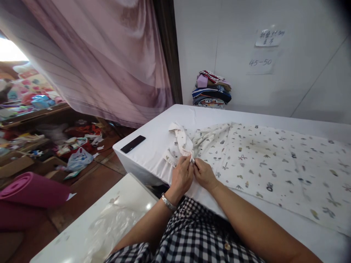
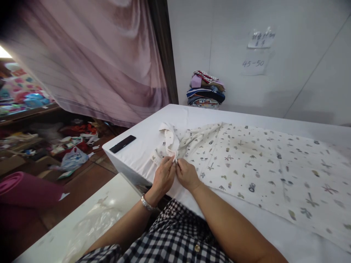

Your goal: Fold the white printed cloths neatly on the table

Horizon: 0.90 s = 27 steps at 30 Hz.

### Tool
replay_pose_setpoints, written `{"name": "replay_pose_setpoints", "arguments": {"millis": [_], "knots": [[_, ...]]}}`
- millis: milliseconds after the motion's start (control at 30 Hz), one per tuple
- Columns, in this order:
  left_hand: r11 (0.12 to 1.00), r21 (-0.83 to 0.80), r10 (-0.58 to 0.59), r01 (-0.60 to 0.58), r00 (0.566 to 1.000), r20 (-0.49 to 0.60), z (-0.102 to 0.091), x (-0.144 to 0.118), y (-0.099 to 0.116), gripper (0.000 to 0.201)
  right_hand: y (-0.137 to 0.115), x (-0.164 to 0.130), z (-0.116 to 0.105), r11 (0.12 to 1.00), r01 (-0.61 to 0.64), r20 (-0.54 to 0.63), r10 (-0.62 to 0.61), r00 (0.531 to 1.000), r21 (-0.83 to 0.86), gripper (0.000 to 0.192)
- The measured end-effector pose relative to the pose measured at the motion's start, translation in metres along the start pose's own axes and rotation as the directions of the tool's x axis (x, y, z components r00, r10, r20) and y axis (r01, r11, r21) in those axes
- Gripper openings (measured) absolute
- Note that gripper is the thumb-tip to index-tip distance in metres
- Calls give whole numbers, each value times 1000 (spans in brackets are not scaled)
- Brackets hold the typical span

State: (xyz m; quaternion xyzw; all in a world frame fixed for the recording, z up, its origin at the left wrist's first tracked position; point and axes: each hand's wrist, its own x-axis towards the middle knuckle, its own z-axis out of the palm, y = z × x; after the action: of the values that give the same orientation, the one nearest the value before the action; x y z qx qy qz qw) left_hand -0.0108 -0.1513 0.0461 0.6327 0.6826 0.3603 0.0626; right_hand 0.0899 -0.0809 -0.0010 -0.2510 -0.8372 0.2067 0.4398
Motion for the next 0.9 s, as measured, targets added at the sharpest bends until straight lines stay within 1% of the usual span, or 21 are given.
{"name": "replay_pose_setpoints", "arguments": {"millis": [133,200,300,333,400,500,533,567,600,633,667,700,767,800,833,867,900], "knots": [[1000,4,-17,16,1000,12,1,-2,2,36,-1,-1,1,998,-31,30,33,999,-56,19],[1000,-3,-19,19,1000,14,2,-3,1,37,-2,-1,0,999,-37,44,38,998,-29,17],[1000,-19,-21,21,1000,-19,2,-3,-3,39,-5,-1,-2,991,-23,78,13,997,130,14],[999,-28,-18,17,999,-30,2,-2,-5,38,-6,-1,-2,981,-28,92,10,996,194,16],[999,-50,-6,4,999,-43,1,-1,-10,36,-7,-2,-2,951,-59,121,23,992,303,28],[994,-106,31,-37,998,-55,-3,4,-19,32,-3,-4,2,908,-140,160,82,984,395,42],[991,-130,29,-39,996,-81,-5,7,-24,30,-1,-6,4,893,-176,170,114,979,414,44],[987,-159,1,-21,992,-125,-10,11,-31,27,1,-7,5,877,-212,176,148,973,431,44],[980,-196,-57,20,981,-183,-15,16,-39,24,2,-8,7,860,-246,178,184,967,448,43],[967,-243,-139,77,958,-252,-22,22,-50,20,4,-10,8,842,-280,181,219,959,462,41],[942,-303,-242,143,915,-321,-30,29,-62,18,4,-11,8,824,-314,188,254,949,471,38],[909,-369,-339,195,861,-379,-39,35,-76,16,4,-12,9,807,-351,202,288,936,475,35],[829,-502,-499,246,729,-468,-58,46,-106,16,1,-13,9,773,-429,250,350,903,467,29],[782,-568,-568,255,666,-483,-65,49,-121,16,-1,-14,9,757,-465,279,374,884,459,27],[734,-625,-629,266,613,-479,-71,50,-135,17,-4,-13,8,739,-497,312,390,866,455,26],[690,-668,-678,280,574,-459,-76,50,-148,19,-7,-12,7,719,-526,351,399,847,454,25],[662,-688,-709,299,548,-444,-78,49,-158,21,-9,-9,5,699,-555,395,401,827,452,24]]}}
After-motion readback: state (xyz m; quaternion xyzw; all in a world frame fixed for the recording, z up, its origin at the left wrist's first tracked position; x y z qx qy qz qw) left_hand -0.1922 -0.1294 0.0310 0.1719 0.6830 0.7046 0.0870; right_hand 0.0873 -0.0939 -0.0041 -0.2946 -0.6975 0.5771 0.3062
